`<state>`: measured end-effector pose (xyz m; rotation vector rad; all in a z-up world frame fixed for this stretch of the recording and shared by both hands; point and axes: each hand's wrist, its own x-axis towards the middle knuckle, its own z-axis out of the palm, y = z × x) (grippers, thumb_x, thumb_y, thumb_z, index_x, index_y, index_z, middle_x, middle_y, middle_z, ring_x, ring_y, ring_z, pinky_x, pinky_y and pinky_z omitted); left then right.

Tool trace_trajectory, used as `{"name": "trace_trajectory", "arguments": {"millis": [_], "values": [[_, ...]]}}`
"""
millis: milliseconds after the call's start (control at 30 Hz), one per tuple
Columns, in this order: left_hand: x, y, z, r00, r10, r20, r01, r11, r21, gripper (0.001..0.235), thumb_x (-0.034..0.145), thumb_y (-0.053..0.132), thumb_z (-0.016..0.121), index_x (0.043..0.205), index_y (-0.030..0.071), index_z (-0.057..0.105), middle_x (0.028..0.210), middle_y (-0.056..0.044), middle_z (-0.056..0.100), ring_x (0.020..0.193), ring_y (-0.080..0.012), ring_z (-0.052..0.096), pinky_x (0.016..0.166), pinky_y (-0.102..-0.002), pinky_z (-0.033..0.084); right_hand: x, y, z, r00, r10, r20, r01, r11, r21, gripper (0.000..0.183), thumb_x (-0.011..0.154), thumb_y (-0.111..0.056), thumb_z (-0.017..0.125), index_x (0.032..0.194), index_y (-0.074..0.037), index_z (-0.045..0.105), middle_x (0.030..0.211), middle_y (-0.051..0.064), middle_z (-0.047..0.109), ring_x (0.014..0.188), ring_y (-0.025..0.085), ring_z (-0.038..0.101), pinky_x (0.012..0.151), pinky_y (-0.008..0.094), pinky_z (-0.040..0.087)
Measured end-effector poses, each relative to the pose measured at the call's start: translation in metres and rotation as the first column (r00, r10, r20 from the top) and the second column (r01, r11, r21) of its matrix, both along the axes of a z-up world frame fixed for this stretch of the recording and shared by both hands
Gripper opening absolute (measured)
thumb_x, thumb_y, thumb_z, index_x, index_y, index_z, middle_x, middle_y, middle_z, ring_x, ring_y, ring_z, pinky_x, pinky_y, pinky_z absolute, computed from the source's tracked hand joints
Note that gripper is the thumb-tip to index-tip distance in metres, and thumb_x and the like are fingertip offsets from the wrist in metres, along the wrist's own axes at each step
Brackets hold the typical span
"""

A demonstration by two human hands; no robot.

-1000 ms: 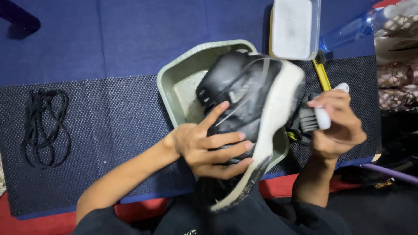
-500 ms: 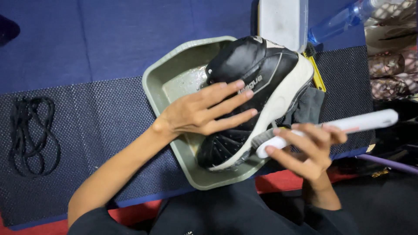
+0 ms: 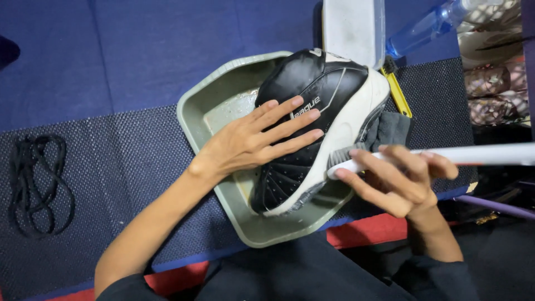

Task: The person scrubs a black and white sneaker with a white brush, then wipes it with a dark cloth and a yellow sponge. The shoe is held over a grey basin while cleaning.

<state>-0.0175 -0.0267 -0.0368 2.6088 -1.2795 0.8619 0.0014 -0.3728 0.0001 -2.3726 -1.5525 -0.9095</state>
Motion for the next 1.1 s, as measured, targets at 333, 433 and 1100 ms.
{"name": "trace_trajectory", "arguments": {"millis": [333, 433, 1100], "values": [[0.0, 0.002, 0.003, 1.0, 0.006, 0.008, -0.005, 1.0, -0.019, 0.047, 0.117, 0.003, 0.05, 0.16, 0.02, 0.045, 0.163, -0.003, 0.042, 0.149, -0.0321, 0.042, 0.119, -0.061, 0.03, 0.017, 0.033, 0.044, 0.998, 0.021, 0.061, -0.023, 1.0, 0.02, 0.023, 0.105, -0.035, 0.059, 0.107, -0.026, 0.081, 0.106, 0.003, 0.081, 0.091, 0.028, 0.06, 0.112, 0.047, 0.018], [0.001, 0.002, 0.003, 0.999, 0.029, 0.034, -0.028, 0.999, -0.016, 0.044, 0.119, 0.01, 0.054, 0.16, 0.022, 0.043, 0.163, -0.001, 0.042, 0.149, -0.0317, 0.041, 0.113, -0.073, 0.028, 0.014, 0.034, 0.037, 0.997, 0.009, 0.081, -0.011, 1.0, 0.022, 0.018, 0.105, -0.033, 0.063, 0.11, -0.027, 0.08, 0.106, 0.001, 0.081, 0.093, 0.029, 0.06, 0.114, 0.048, 0.017], [0.002, 0.002, 0.001, 0.995, -0.019, 0.102, 0.023, 0.999, -0.043, 0.041, 0.118, 0.009, 0.053, 0.158, 0.02, 0.049, 0.16, -0.002, 0.047, 0.146, -0.0331, 0.048, 0.116, -0.069, 0.026, 0.077, 0.009, 0.035, 0.999, -0.033, 0.038, 0.03, 0.996, 0.078, 0.024, 0.097, 0.01, 0.065, 0.101, -0.007, 0.081, 0.106, 0.017, 0.081, 0.098, 0.045, 0.06, 0.108, 0.06, 0.031]]}}
